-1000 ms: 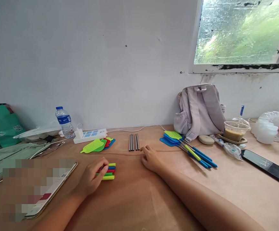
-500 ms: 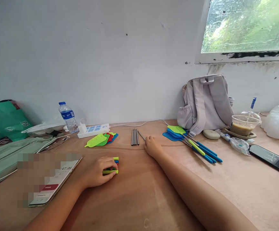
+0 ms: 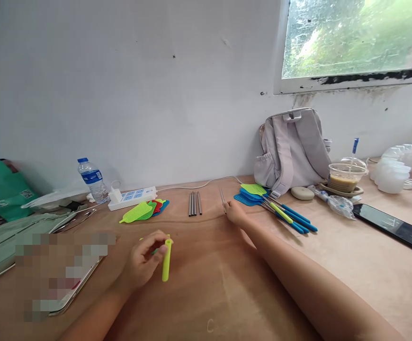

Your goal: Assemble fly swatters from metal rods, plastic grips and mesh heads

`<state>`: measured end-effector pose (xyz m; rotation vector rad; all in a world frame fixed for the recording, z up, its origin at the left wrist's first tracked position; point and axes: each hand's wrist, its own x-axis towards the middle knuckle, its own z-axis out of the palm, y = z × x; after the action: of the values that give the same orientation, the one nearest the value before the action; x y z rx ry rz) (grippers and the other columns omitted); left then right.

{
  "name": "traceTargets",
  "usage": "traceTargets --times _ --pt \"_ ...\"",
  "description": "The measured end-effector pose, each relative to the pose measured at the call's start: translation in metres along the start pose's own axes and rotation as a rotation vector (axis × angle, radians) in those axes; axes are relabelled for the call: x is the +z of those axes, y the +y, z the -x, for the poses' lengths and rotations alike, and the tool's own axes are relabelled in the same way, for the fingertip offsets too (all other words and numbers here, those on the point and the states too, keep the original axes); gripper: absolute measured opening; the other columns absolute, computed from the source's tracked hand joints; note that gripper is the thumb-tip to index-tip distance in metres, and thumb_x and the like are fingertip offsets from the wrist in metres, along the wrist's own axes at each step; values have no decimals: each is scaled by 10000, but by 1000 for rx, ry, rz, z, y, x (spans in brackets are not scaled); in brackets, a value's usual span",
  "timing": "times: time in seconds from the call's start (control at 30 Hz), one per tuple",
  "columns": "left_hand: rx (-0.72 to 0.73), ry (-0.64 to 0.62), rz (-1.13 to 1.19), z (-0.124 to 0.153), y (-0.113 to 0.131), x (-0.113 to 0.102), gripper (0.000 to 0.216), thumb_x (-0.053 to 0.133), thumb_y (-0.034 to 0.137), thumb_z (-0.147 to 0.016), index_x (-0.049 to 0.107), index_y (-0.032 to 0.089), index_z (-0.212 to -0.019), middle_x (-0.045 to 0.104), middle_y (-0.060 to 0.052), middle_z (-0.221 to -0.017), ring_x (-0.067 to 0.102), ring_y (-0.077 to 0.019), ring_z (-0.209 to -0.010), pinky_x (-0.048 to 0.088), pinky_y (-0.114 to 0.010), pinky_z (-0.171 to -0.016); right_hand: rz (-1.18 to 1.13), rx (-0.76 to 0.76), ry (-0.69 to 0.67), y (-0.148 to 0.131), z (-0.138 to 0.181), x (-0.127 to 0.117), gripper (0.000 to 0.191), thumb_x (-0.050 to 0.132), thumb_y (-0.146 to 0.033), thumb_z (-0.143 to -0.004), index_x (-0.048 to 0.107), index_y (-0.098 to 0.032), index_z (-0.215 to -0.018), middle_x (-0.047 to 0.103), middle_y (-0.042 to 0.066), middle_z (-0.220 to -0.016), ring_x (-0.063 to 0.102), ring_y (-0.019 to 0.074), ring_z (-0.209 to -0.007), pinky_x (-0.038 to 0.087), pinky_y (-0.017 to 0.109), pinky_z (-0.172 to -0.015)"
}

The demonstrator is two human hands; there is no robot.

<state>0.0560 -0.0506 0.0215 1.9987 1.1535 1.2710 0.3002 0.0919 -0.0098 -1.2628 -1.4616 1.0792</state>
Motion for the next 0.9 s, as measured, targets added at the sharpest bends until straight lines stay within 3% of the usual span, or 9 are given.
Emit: traceTargets --times 0.07,0.17,0.3,0.4,0.5,0.67,0.83,0.9 --pt "-100 95 204 1 5 16 237 499 429 -815 540 197 -795 551 -5 -698 500 -118 -562 393 -229 -512 -199 3 -43 -10 3 5 286 501 -325 -765 360 -210 -544 364 -47 -495 321 89 -448 275 244 -473" --pt "-248 72 402 0 8 33 278 423 492 -837 427 214 -833 550 28 -659 526 -110 -489 417 -239 -479 -447 -30 -110 -26 11 18 232 573 -332 -692 400 -196 -620 458 -33 -570 349 69 -468 315 225 -480" --pt "-402 -29 423 -3 -1 40 301 393 525 -830 374 225 -813 411 107 -562 352 -35 -306 252 -171 -336 -634 -8 -240 -37 27 35 213 642 -240 -584 457 -186 -676 580 -1 -631 439 72 -491 375 213 -497" --pt "-465 -82 386 -4 -7 37 290 398 508 -827 379 219 -800 351 120 -563 254 -4 -305 164 -150 -335 -718 69 -381 -36 38 45 191 552 -351 -681 506 -169 -648 623 47 -613 492 103 -456 400 233 -454" --pt "-471 -130 362 -3 -7 36 257 392 476 -836 388 219 -819 352 118 -557 251 -9 -323 158 -150 -344 -824 132 -491 -31 45 51 343 428 -438 -785 527 -159 -613 646 68 -607 524 121 -426 415 242 -427" --pt "-432 -168 291 -2 -9 35 251 410 454 -842 428 205 -815 387 106 -541 265 -26 -352 200 -160 -361 -821 167 -565 -26 51 56 418 369 -460 -833 528 -152 -600 666 84 -648 560 137 -447 440 255 -442" --pt "-303 -110 144 1 -6 35 209 510 379 -819 555 175 -814 578 24 -656 527 -94 -589 405 -202 -568 -692 155 -596 -28 63 59 332 320 -345 -789 547 -144 -654 664 90 -686 543 140 -431 432 274 -445" --pt "-294 -76 85 2 -1 35 210 530 368 -806 597 172 -840 627 2 -687 569 -123 -638 426 -223 -608 -623 86 -539 -30 73 63 332 312 -352 -782 573 -149 -759 667 83 -756 550 142 -474 429 274 -464"
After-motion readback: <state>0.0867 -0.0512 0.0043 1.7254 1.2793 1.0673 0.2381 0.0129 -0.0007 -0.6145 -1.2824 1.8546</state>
